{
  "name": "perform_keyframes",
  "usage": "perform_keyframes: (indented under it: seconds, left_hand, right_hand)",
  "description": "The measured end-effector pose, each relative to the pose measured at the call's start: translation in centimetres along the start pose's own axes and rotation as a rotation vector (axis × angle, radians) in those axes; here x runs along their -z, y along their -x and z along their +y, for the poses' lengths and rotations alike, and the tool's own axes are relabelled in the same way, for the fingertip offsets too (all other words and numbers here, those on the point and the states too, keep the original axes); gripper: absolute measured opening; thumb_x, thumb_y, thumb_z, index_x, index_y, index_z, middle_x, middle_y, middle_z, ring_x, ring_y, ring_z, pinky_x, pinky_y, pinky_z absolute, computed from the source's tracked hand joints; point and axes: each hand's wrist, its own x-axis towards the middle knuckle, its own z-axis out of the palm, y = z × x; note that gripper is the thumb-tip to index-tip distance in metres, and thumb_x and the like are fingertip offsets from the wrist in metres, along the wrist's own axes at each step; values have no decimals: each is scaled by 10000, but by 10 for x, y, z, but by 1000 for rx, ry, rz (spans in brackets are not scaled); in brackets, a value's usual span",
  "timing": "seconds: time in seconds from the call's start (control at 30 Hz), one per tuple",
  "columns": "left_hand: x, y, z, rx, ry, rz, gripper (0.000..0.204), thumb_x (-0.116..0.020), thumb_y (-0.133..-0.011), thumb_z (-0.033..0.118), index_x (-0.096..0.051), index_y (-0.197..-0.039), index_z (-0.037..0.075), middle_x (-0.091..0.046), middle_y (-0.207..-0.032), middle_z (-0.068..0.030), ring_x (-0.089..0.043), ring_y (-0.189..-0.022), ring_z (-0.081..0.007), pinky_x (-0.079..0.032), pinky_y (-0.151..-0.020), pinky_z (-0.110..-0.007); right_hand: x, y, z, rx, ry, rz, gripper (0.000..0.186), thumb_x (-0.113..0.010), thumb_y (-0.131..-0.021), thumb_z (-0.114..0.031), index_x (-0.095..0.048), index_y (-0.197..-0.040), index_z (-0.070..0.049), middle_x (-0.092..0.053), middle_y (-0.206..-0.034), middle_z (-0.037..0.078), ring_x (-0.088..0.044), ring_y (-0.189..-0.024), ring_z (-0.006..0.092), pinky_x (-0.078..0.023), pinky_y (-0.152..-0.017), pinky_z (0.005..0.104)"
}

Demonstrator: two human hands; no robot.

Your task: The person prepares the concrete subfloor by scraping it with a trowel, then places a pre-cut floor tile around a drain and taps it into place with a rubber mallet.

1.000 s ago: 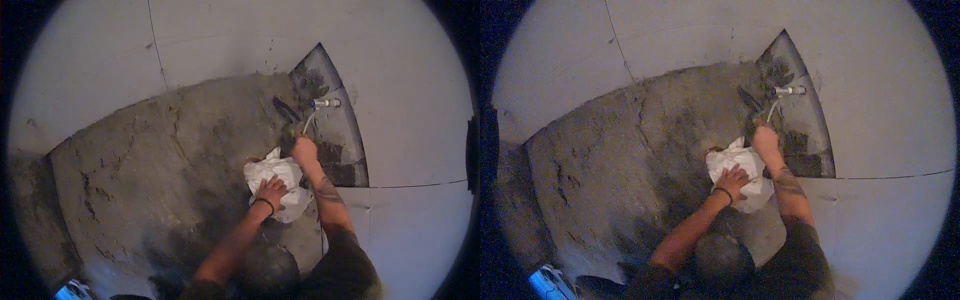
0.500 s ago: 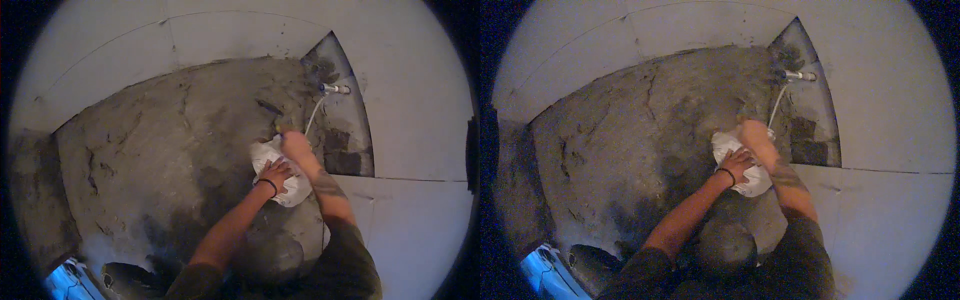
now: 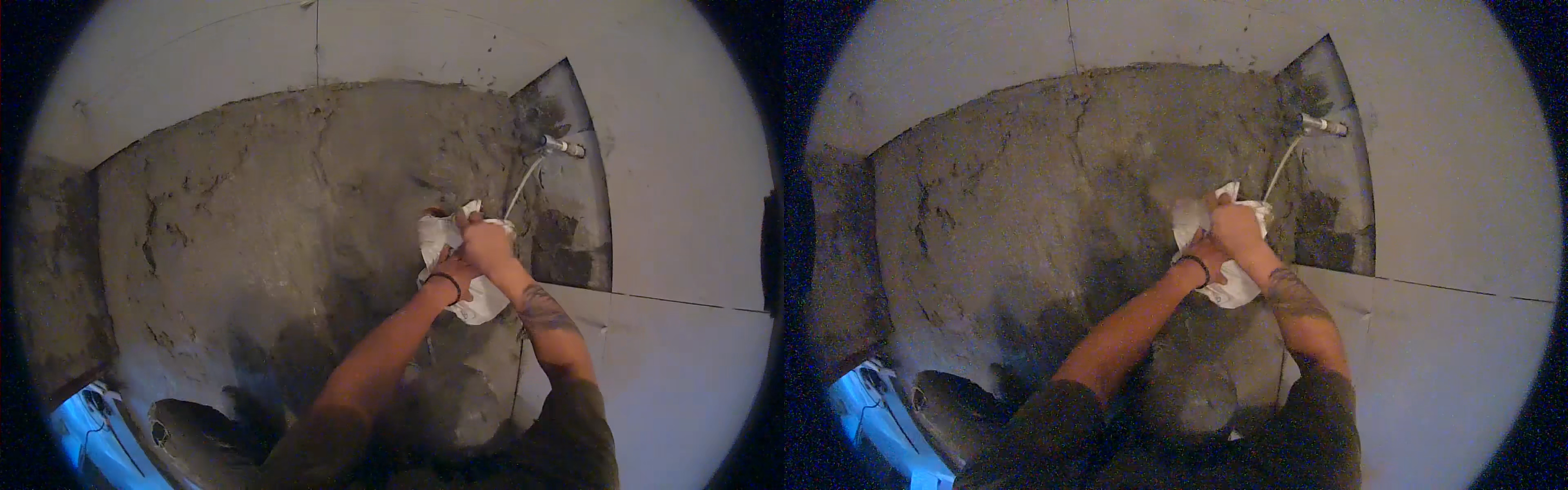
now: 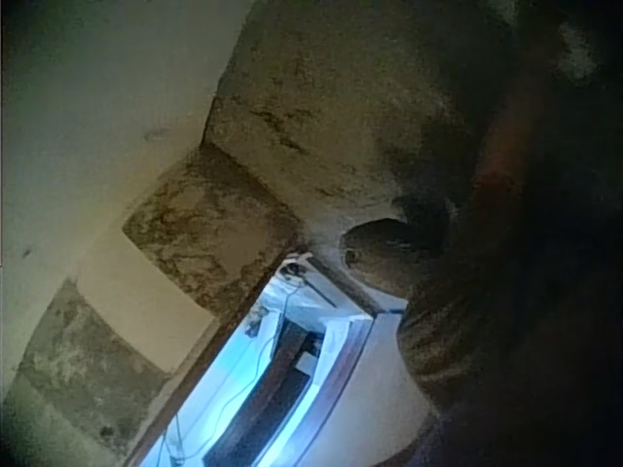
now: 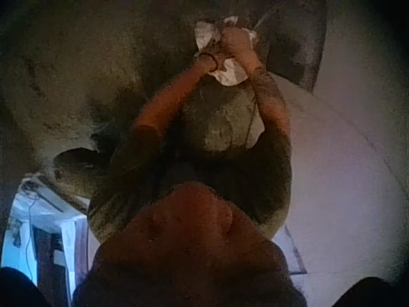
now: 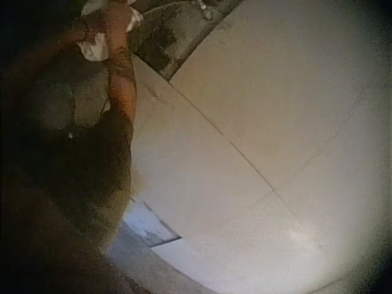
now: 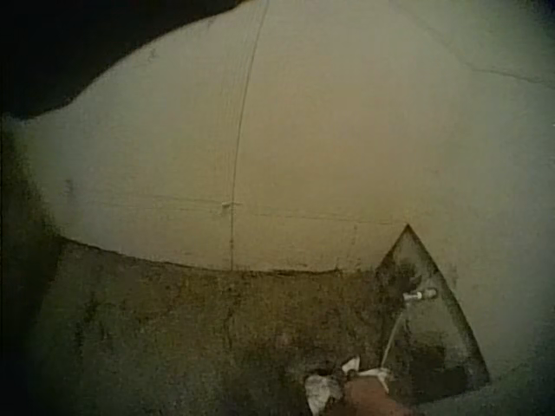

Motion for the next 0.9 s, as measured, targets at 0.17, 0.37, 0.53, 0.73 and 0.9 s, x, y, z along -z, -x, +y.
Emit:
perform_keyframes:
  seconds: [0.17,0.37,0.53,0.73,0.9]
  left_hand:
    - [-7,6,-4,-37,-41,133,823,-796,-645,389,-443,-1382,288,-350,-1486,-5,-231,-1405,-254,-165,-1118,-578]
    - [-10,2,-9,-19,-79,113,814,-796,-634,407,-462,-1359,249,-335,-1480,-4,-172,-1422,-264,-207,-1105,-578]
    - [-7,3,-5,-21,-102,105,827,-793,-634,412,-455,-1365,220,-336,-1479,-8,-161,-1427,-269,-202,-1109,-573]
    - [-3,19,-6,-55,-65,170,770,-756,-674,421,-470,-1353,196,-320,-1491,-26,-163,-1426,-278,-186,-1115,-567]
    - [-18,42,6,14,64,325,701,-702,-743,423,-469,-1355,173,-297,-1504,-88,-183,-1411,-339,-169,-1120,-555]
  right_hand:
    - [53,-7,11,83,76,-68,608,-645,-710,-137,-497,-1299,-131,-638,-963,166,-663,-761,340,-529,-615,436]
    - [51,-6,11,150,222,-100,537,-589,-747,-101,-531,-1279,-157,-630,-926,156,-659,-733,344,-528,-595,439]
    - [55,4,8,140,202,-49,550,-580,-731,-78,-540,-1273,-161,-627,-926,146,-657,-721,342,-529,-598,435]
    - [68,7,6,132,128,26,520,-590,-711,-92,-561,-1227,-151,-624,-943,141,-655,-736,341,-526,-608,431]
    - [72,9,-34,256,195,-45,499,-637,-701,-128,-574,-1196,-123,-624,-922,151,-650,-785,346,-523,-632,437]
